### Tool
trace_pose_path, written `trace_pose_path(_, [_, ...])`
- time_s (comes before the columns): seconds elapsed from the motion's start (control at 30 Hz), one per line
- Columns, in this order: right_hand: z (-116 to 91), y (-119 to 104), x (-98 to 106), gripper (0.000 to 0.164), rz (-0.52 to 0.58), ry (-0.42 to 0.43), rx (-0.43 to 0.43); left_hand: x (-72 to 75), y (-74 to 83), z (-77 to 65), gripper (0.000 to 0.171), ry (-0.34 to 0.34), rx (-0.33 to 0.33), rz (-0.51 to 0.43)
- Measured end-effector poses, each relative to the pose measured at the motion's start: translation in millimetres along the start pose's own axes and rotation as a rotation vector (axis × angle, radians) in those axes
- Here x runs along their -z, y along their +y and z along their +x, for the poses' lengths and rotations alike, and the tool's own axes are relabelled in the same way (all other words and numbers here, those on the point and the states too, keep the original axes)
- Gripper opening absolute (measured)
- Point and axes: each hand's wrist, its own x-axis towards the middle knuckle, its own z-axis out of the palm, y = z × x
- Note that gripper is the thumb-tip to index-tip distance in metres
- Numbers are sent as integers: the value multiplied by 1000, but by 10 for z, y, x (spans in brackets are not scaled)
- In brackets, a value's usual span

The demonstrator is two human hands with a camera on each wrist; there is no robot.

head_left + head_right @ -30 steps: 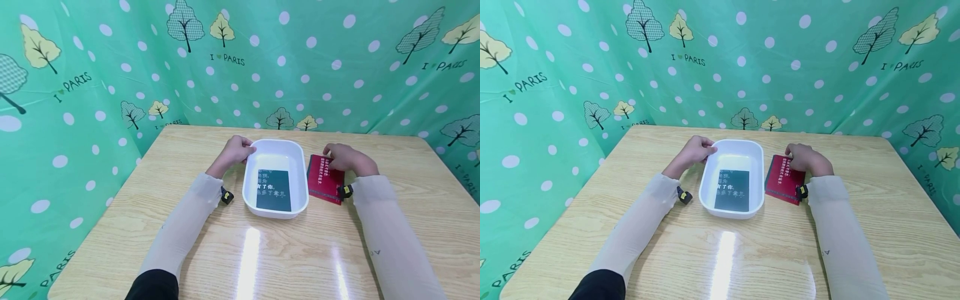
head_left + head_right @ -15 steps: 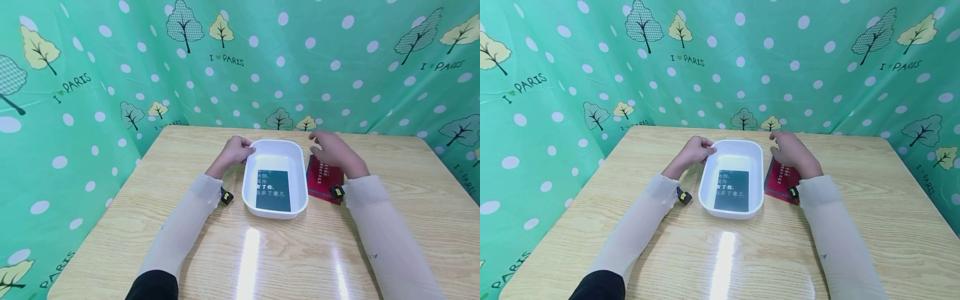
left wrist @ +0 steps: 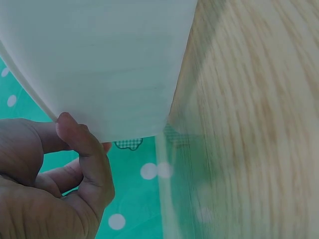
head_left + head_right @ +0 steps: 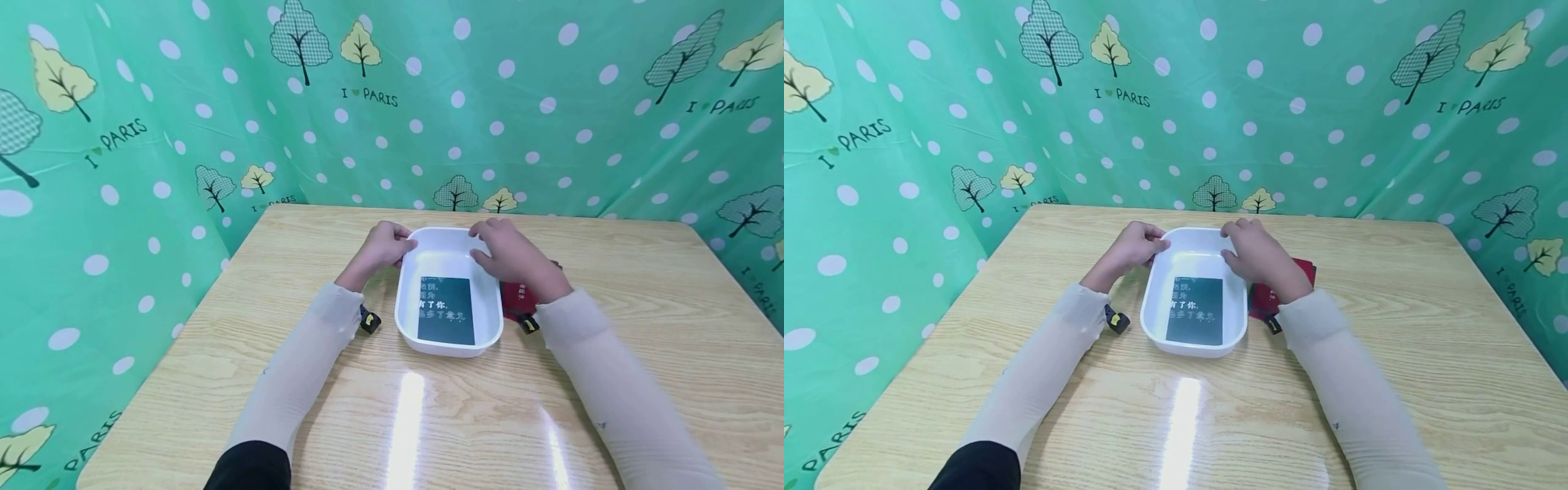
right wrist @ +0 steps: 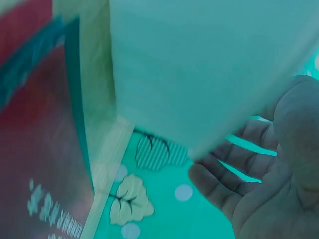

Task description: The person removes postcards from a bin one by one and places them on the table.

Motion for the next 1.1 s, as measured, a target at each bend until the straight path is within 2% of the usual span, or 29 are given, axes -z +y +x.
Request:
trace_pose_path(0.2, [11, -202, -86, 42, -30, -31, 41, 2, -5, 3, 23, 2, -8, 3])
trace_pose_path(0.37, [13, -291, -152, 50, -9, -125, 57, 6, -10, 1, 24, -1, -8, 1])
trace_pose_path(0.53, [-4, -329, -187, 74, 4, -286, 36, 12, -12, 5, 24, -8, 0, 4])
trace_pose_path(0.63, [-20, -345, -198, 91, -15, -352, 22, 15, -9, 5, 25, -10, 0, 8])
trace_pose_path(0.83, [-44, -367, -227, 105, -97, -398, 54, 17, -6, -1, 25, -3, -8, 1])
trace_pose_path(1.1, [-63, -412, -267, 103, -169, -414, 46, 15, -1, -1, 24, -10, -8, 6])
